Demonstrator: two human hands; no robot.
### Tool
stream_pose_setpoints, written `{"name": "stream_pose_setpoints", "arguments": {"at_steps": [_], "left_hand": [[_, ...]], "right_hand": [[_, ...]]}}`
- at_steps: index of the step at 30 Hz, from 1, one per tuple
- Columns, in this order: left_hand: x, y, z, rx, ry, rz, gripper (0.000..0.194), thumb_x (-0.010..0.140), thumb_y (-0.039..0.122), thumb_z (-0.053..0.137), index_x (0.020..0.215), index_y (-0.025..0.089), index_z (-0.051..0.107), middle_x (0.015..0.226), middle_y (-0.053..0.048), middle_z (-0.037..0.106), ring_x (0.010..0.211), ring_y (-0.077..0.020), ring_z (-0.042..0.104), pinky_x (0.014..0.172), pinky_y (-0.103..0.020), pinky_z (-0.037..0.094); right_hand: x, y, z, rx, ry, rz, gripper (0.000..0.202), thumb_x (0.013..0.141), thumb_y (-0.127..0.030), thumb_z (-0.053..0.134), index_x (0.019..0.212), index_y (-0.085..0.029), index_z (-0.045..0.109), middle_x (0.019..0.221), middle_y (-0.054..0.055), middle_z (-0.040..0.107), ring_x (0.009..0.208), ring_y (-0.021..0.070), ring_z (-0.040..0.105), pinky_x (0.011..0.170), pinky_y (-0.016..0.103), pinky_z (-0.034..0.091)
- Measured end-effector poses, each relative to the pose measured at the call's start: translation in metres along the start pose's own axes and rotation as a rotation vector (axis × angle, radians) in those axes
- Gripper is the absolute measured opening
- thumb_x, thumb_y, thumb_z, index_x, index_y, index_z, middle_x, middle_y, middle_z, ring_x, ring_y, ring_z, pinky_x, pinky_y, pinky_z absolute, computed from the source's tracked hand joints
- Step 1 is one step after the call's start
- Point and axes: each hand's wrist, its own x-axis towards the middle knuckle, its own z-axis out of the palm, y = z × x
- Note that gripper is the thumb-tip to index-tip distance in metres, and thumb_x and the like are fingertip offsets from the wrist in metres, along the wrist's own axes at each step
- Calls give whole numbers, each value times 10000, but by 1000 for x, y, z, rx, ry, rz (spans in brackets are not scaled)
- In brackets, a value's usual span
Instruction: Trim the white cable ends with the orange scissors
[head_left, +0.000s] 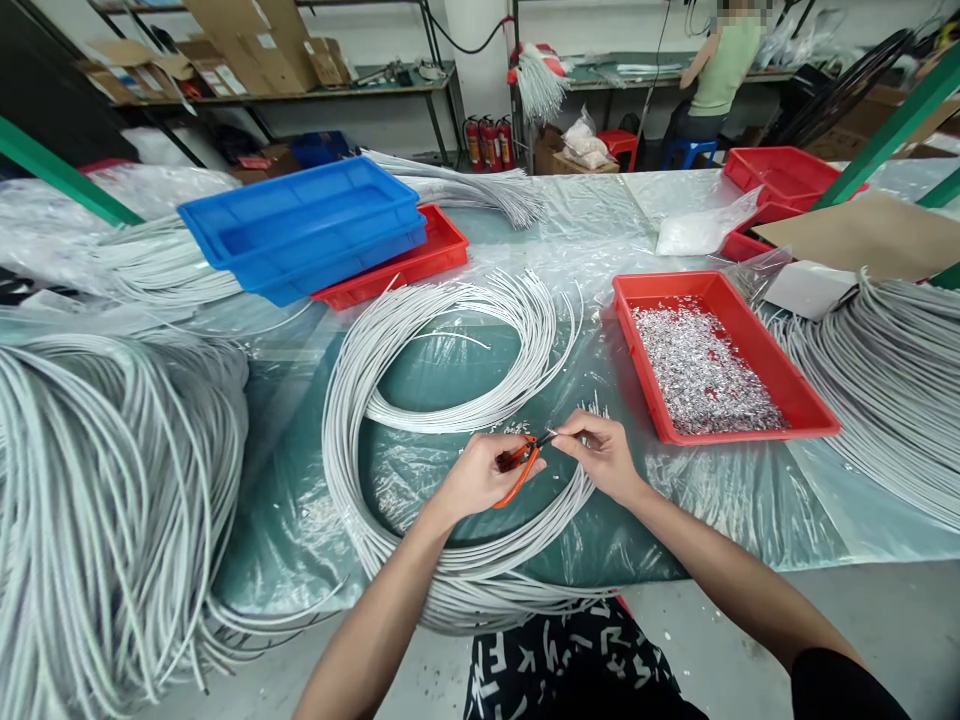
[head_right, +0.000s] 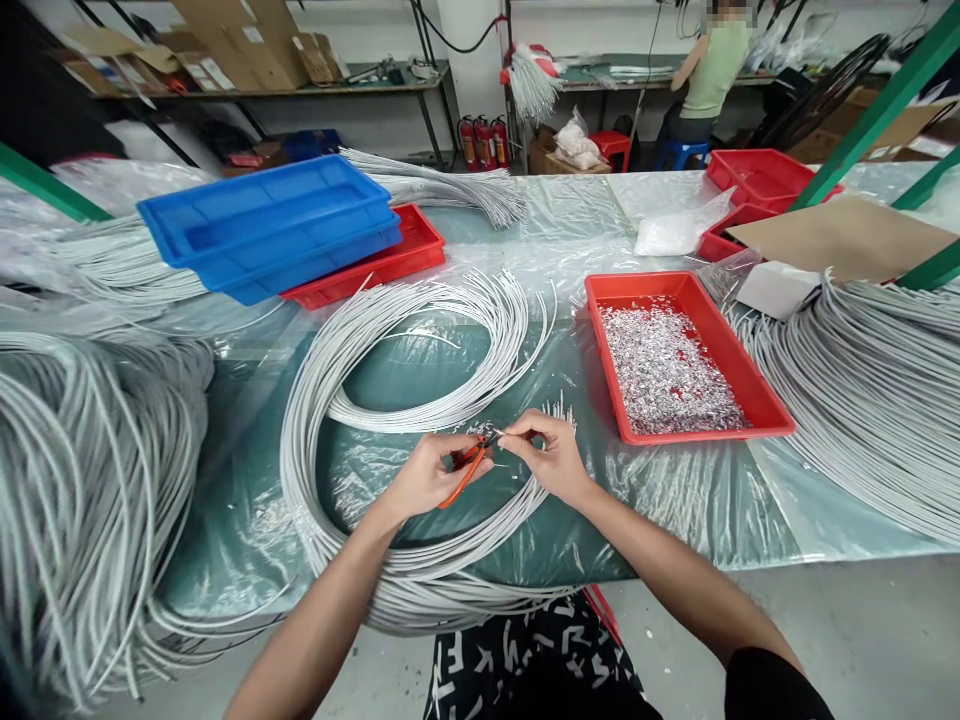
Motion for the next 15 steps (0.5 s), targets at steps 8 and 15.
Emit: {"name": "stream_pose_setpoints", "arguments": {"at_steps": [8,15], "left_hand": [[-1,0,-1,-9,-30,-20,383,857,393,620,614,136,476,600,46,336,584,-83,269,526,-220,216],[0,-3,-2,-18,-42,-21,399,843,425,633,614,124,510,596,47,331,585,-83,264,524,-212,213]], "right_hand": [[-1,1,-1,-61,-24,-92,72,826,-225,737,765,-208,702,695,13,652,650,148,563,625,288,437],[1,0,-4,-87,-65,-100,112,830,-275,737,753,-202,701,674,17,653,644,151,557,610,291,446]]}}
